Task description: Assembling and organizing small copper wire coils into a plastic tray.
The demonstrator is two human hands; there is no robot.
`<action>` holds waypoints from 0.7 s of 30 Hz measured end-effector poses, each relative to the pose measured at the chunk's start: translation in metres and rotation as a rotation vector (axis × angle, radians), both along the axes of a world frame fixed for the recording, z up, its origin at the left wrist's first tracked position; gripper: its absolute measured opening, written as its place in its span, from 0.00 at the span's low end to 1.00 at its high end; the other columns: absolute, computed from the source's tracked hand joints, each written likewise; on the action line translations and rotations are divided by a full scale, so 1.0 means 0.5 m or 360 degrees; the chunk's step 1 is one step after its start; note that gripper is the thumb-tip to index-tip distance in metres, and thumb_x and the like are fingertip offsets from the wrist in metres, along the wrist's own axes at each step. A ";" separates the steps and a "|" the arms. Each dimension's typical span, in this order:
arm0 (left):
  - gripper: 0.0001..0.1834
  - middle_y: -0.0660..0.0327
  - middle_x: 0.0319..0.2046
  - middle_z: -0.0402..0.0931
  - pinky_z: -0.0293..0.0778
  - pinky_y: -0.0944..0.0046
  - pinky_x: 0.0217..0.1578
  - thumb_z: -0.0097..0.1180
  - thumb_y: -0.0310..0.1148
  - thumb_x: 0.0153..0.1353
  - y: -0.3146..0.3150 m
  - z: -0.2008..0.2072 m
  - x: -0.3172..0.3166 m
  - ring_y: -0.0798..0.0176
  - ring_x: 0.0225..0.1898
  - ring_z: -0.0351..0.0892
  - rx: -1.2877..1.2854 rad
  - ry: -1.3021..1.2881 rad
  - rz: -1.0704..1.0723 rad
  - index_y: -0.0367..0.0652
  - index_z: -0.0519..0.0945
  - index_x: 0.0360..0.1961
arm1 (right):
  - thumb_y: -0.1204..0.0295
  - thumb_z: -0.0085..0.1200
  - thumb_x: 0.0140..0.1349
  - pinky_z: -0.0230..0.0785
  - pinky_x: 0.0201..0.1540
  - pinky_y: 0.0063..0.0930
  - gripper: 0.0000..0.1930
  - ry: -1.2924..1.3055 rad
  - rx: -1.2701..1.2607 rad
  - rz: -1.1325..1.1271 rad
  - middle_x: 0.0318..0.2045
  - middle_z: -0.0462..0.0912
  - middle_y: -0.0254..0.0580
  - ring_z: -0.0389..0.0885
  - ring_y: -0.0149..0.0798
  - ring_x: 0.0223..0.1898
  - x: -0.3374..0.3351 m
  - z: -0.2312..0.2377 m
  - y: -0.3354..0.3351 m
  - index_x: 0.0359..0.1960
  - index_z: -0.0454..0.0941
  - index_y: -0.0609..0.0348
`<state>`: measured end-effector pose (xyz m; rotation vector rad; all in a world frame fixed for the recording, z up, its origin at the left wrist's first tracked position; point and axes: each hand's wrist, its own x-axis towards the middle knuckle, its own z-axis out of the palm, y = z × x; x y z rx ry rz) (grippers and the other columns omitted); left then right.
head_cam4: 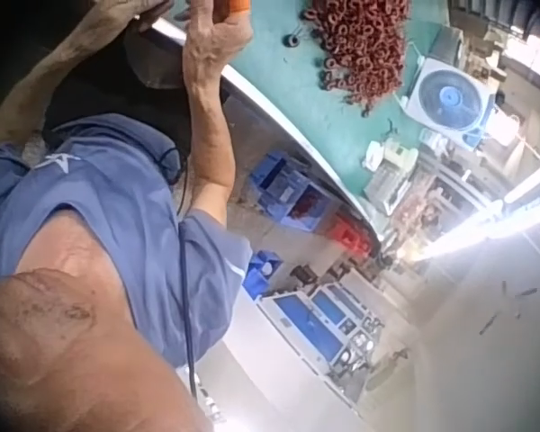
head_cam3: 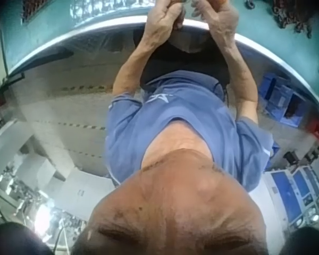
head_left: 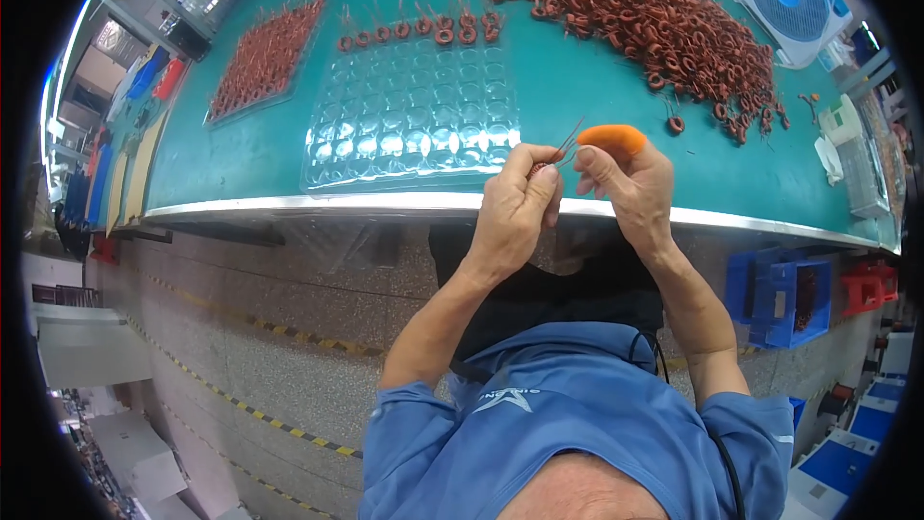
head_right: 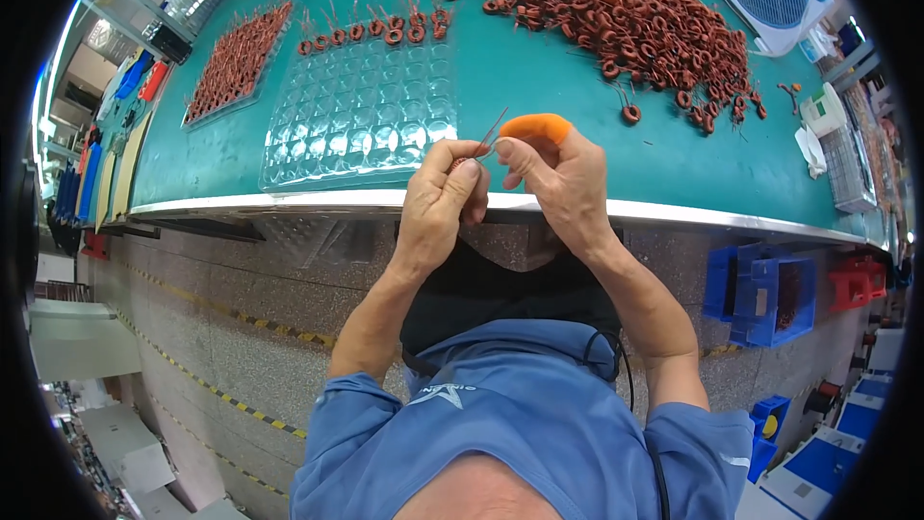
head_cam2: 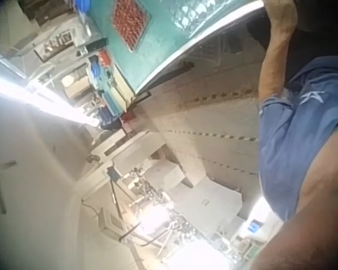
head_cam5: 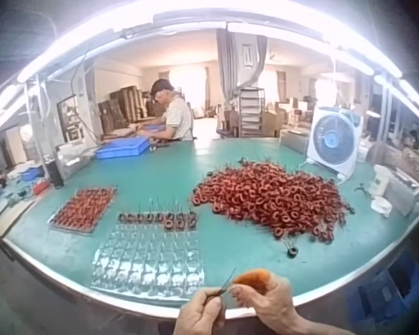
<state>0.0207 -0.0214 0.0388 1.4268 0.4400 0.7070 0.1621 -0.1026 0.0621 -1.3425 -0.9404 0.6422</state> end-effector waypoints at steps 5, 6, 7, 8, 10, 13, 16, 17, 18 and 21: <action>0.12 0.66 0.20 0.70 0.64 0.72 0.21 0.43 0.31 0.72 0.036 0.007 -0.012 0.75 0.20 0.67 0.0271 0.0068 0.0123 0.35 0.70 0.49 | 0.71 0.60 0.63 0.72 0.32 0.18 0.11 -0.0142 0.0032 0.0094 0.31 0.83 0.36 0.80 0.25 0.31 -0.021 0.006 0.055 0.44 0.78 0.63; 0.12 0.65 0.21 0.71 0.66 0.71 0.22 0.44 0.31 0.72 0.050 0.006 -0.019 0.74 0.21 0.68 0.0306 0.0106 0.0128 0.35 0.70 0.51 | 0.71 0.60 0.63 0.72 0.32 0.18 0.11 -0.0118 0.0012 0.0153 0.31 0.83 0.36 0.80 0.25 0.30 -0.020 0.007 0.071 0.44 0.78 0.64; 0.13 0.60 0.23 0.73 0.68 0.66 0.24 0.45 0.32 0.71 0.065 0.002 -0.024 0.66 0.22 0.72 0.0416 0.0083 0.0213 0.35 0.69 0.51 | 0.72 0.59 0.64 0.72 0.33 0.18 0.10 -0.0119 -0.0027 0.0244 0.30 0.83 0.36 0.80 0.25 0.30 -0.017 0.012 0.090 0.43 0.79 0.64; 0.14 0.54 0.25 0.76 0.70 0.60 0.27 0.47 0.33 0.70 0.080 -0.004 -0.030 0.58 0.24 0.75 0.0524 0.0063 0.0296 0.35 0.68 0.52 | 0.73 0.59 0.63 0.72 0.33 0.19 0.09 -0.0166 -0.0003 0.0270 0.30 0.82 0.36 0.80 0.25 0.30 -0.019 0.020 0.114 0.43 0.79 0.64; 0.19 0.49 0.34 0.74 0.72 0.56 0.34 0.52 0.32 0.67 0.109 -0.014 -0.050 0.51 0.32 0.76 0.0858 0.0095 0.0615 0.37 0.66 0.56 | 0.76 0.58 0.62 0.73 0.33 0.20 0.08 -0.0375 0.0022 0.0231 0.29 0.83 0.37 0.80 0.27 0.30 -0.019 0.044 0.172 0.41 0.80 0.66; 0.22 0.49 0.38 0.71 0.72 0.54 0.36 0.57 0.25 0.60 0.153 -0.030 -0.051 0.49 0.36 0.74 0.1014 0.0197 0.0833 0.35 0.66 0.55 | 0.73 0.57 0.61 0.73 0.31 0.23 0.09 -0.0932 0.0118 0.0127 0.28 0.85 0.42 0.81 0.28 0.28 0.004 0.090 0.301 0.41 0.80 0.63; 0.20 0.49 0.37 0.71 0.72 0.54 0.35 0.56 0.22 0.58 0.154 -0.040 -0.060 0.47 0.36 0.75 0.1077 0.0226 0.0827 0.34 0.68 0.52 | 0.72 0.55 0.63 0.72 0.33 0.23 0.09 -0.1180 0.0072 0.0343 0.27 0.85 0.39 0.82 0.28 0.28 0.009 0.076 0.448 0.43 0.81 0.62; 0.19 0.49 0.37 0.71 0.72 0.54 0.35 0.55 0.22 0.58 0.157 -0.044 -0.065 0.47 0.36 0.75 0.1138 0.0225 0.0841 0.34 0.69 0.51 | 0.72 0.55 0.63 0.72 0.31 0.24 0.09 -0.1276 0.0037 0.0422 0.27 0.84 0.41 0.82 0.29 0.27 0.008 0.064 0.492 0.42 0.81 0.62; 0.17 0.49 0.36 0.71 0.73 0.55 0.35 0.55 0.22 0.58 0.154 -0.039 -0.060 0.47 0.36 0.75 0.1001 0.0223 0.0820 0.34 0.70 0.49 | 0.72 0.54 0.63 0.72 0.30 0.26 0.09 -0.1387 -0.0013 0.0472 0.26 0.84 0.42 0.82 0.31 0.26 0.024 0.047 0.525 0.42 0.80 0.62; 0.15 0.55 0.34 0.73 0.74 0.60 0.35 0.56 0.23 0.59 0.155 -0.039 -0.060 0.57 0.33 0.76 0.0969 0.0195 0.0877 0.37 0.73 0.47 | 0.72 0.54 0.62 0.72 0.29 0.30 0.09 -0.1527 -0.0106 0.0551 0.25 0.83 0.44 0.81 0.36 0.23 0.033 0.017 0.583 0.42 0.80 0.62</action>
